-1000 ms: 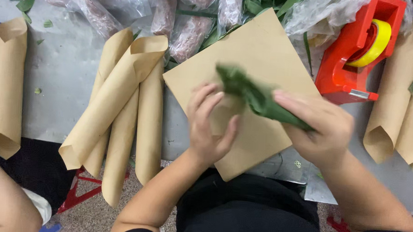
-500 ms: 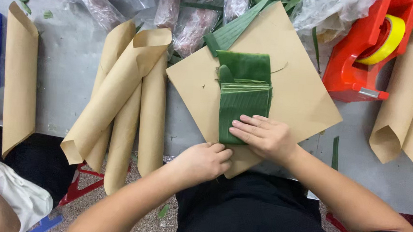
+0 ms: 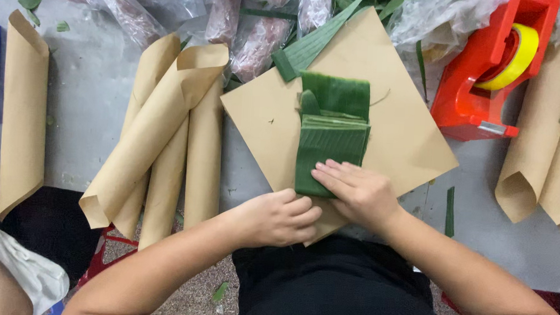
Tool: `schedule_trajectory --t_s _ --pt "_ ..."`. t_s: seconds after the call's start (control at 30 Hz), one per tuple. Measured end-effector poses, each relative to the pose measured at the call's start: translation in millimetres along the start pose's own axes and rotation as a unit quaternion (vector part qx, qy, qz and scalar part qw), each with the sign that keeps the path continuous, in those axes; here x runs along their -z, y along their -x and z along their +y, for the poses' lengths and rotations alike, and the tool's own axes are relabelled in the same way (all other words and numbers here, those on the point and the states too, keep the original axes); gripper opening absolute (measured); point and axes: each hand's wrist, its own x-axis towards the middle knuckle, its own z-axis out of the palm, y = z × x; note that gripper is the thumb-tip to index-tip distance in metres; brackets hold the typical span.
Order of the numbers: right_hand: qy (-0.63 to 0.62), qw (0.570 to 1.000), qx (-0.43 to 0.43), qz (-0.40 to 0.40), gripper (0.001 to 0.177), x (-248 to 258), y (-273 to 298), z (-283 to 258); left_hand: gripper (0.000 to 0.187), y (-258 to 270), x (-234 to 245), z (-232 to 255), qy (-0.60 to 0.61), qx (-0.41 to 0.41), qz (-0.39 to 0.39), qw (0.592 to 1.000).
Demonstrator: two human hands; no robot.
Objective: The person repeatedly wraps stacks of green leaves and small plastic-wrapped items in brown paper. They fold the paper around the contents and secure the bundle with a strip of green leaf or tape. The finished bundles are placed on the table to the left.
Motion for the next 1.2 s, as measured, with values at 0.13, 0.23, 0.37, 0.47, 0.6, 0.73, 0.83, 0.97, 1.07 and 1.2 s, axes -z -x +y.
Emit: schedule_trajectory --t_s 0.13,0.23,0.37,0.47,0.6,0.73,0.83,0.97,1.07,1.2 --pt "-0.016 0.999 0.019 -0.023 0.046 18 -9 -12 0.056 -3 -3 7 -0.130 0.120 0.187 0.966" --pt "-0.153 0.956 -0.103 -0.230 0.028 31 -33 5 0.060 -14 -13 8 0.037 0.238 0.140 0.960" --pt "0.012 0.999 -0.025 -0.031 0.017 41 -109 68 0.053 -25 -20 6 0.054 0.254 0.128 0.957" --pt "0.246 0.961 0.120 0.042 0.027 35 -161 98 0.044 -27 -21 16 0.022 0.271 0.141 0.952" --pt "0.244 0.955 0.052 -0.160 0.016 33 -164 103 0.039 -31 -20 17 0.007 0.272 0.169 0.947" --pt "0.244 0.959 0.142 0.027 0.043 16 -139 117 0.038 -28 -21 12 0.022 0.258 0.195 0.946" --pt "0.258 0.954 0.144 0.041 0.039 4 -155 144 0.037 -27 -19 8 0.051 0.263 0.185 0.945" --pt "0.310 0.934 0.139 -0.112 0.023 11 -192 142 0.039 -26 -24 7 0.067 0.262 0.187 0.944" --pt "0.322 0.923 0.202 -0.068 0.009 35 -188 101 0.037 -24 -30 8 0.035 0.265 0.191 0.944" --pt "0.301 0.918 0.191 -0.174 0.031 46 -108 29 0.036 -26 -40 16 -0.072 0.268 0.237 0.931"
